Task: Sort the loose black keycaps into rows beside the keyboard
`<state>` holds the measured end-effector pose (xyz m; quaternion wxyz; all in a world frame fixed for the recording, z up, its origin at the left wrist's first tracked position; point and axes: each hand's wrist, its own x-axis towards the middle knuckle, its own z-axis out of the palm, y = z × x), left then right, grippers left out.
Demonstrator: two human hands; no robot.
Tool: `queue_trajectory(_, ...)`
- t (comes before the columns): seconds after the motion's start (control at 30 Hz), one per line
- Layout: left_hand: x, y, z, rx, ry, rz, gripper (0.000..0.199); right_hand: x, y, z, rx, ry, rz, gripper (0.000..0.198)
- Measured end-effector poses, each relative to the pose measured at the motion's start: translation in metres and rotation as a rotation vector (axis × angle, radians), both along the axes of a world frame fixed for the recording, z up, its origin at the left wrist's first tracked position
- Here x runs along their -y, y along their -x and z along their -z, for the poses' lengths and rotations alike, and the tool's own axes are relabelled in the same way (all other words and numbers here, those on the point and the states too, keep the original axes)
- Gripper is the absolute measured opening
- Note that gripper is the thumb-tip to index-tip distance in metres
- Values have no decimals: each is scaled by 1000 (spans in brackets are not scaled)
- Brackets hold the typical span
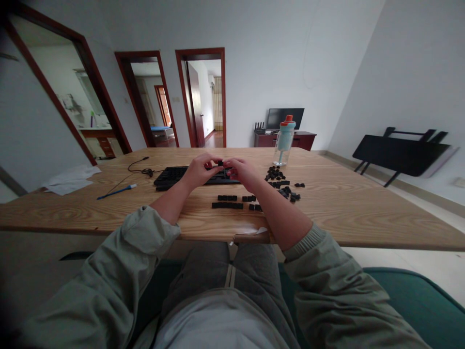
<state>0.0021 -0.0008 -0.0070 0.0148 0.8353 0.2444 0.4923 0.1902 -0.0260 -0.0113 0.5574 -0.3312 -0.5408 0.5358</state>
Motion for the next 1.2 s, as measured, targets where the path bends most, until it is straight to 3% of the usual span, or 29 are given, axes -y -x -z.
queue_trajectory(0.4, -12, 1, 7, 80, 200, 47, 29, -6, -1, 5, 56, -91, 44, 22)
queue_trajectory(0.67, -10, 1, 6, 55, 198, 53, 32, -6, -3, 4, 137, -110, 72, 29)
queue_trajectory(0.9, -5, -1, 5, 12, 81, 48, 29, 8, 3, -4, 221, -216, 113, 30)
queue_trajectory(1.2, 5, 7, -8, -15, 141, -32, 28, 3, -3, -5, 306, -176, 99, 22)
